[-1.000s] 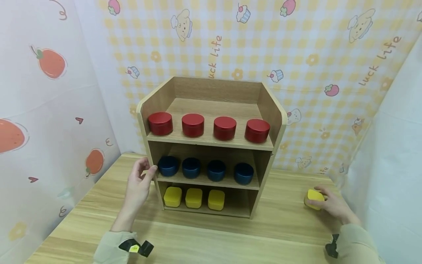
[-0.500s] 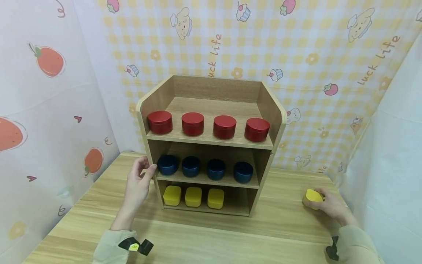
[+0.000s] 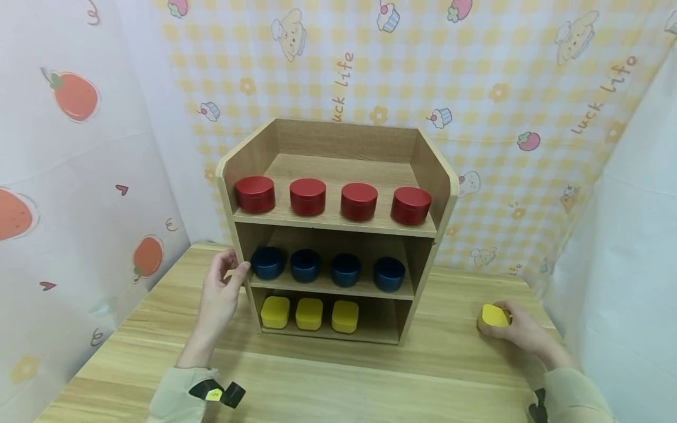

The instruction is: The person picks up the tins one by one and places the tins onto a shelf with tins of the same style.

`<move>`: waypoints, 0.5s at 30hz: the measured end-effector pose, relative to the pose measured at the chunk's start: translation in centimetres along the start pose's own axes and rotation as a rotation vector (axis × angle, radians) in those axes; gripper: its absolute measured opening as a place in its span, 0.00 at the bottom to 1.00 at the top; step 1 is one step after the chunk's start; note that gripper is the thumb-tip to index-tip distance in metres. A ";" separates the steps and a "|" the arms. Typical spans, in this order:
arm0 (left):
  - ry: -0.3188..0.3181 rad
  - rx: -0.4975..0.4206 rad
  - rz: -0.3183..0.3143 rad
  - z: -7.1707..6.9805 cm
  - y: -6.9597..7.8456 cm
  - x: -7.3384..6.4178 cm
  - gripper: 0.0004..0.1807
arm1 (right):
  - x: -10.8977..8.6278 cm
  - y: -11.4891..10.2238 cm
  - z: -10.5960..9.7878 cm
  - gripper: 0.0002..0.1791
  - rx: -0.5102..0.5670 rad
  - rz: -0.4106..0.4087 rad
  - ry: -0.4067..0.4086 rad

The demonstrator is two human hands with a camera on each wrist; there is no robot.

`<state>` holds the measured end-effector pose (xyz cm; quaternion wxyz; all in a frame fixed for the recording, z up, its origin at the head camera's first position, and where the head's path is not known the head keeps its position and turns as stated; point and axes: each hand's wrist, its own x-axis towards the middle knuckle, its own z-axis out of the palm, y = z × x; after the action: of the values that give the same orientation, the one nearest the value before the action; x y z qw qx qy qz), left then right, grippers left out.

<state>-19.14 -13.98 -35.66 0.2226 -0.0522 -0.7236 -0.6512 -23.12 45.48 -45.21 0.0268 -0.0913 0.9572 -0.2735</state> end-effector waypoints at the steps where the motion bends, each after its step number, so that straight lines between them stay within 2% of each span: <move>1: 0.002 0.003 0.004 0.0 0.0 0.0 0.16 | 0.0 -0.2 0.1 0.36 0.010 -0.019 0.001; 5: 0.002 0.011 0.011 -0.1 0.0 0.1 0.16 | -0.1 -1.4 0.6 0.35 0.015 -0.056 0.016; 10: 0.000 0.011 0.011 -0.1 0.1 0.1 0.15 | -0.5 -3.0 1.6 0.35 0.053 -0.078 -0.028; 15: 0.004 0.003 0.012 -0.1 0.0 0.0 0.15 | -0.9 -4.6 2.6 0.34 0.086 -0.156 -0.059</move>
<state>-19.13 -14.05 -35.60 0.2281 -0.0551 -0.7238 -0.6489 -21.27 40.47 -44.98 0.0373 -0.1725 0.9333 -0.3128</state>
